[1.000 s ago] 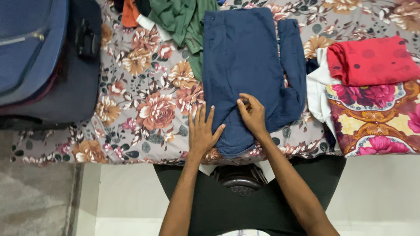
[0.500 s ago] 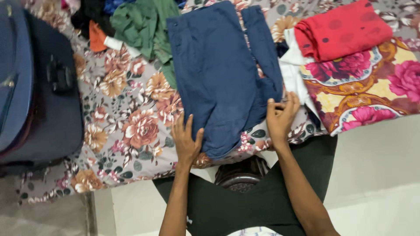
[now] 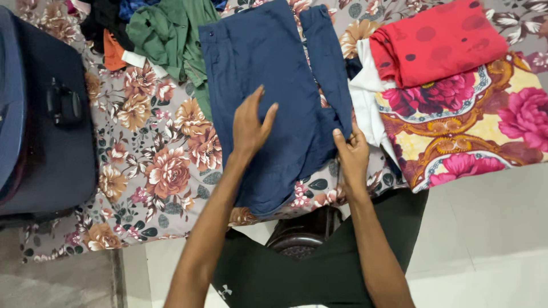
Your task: The person buttons a blue long-sleeved shirt and folds it on a bed.
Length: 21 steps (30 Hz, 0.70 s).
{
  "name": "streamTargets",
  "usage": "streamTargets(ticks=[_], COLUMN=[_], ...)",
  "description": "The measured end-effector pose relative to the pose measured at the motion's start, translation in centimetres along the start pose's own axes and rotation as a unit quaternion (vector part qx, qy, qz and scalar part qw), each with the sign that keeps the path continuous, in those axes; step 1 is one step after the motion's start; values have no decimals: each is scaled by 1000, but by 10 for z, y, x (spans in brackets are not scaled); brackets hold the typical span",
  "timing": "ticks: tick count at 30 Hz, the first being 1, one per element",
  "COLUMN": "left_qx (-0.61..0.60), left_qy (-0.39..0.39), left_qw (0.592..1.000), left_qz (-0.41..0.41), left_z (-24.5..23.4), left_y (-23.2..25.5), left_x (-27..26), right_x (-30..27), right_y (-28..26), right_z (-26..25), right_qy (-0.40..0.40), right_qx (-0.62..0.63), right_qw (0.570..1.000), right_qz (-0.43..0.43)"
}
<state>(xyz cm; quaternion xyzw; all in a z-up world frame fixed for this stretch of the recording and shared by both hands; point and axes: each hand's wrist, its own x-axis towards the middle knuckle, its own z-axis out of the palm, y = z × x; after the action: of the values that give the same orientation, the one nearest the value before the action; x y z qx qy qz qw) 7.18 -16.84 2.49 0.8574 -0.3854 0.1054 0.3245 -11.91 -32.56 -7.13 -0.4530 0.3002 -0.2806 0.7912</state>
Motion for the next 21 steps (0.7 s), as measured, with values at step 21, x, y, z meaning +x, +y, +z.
streamTargets(ticks=[21], left_qx=[158], left_qy=[-128], left_qw=[967], left_qz=[-154], left_z=[204], left_y=[3], left_x=[142], right_x=[-4], right_y=[-33], right_z=[39], right_qy=[-144], right_qx=[-374], right_qw=[865], right_qz=[-303])
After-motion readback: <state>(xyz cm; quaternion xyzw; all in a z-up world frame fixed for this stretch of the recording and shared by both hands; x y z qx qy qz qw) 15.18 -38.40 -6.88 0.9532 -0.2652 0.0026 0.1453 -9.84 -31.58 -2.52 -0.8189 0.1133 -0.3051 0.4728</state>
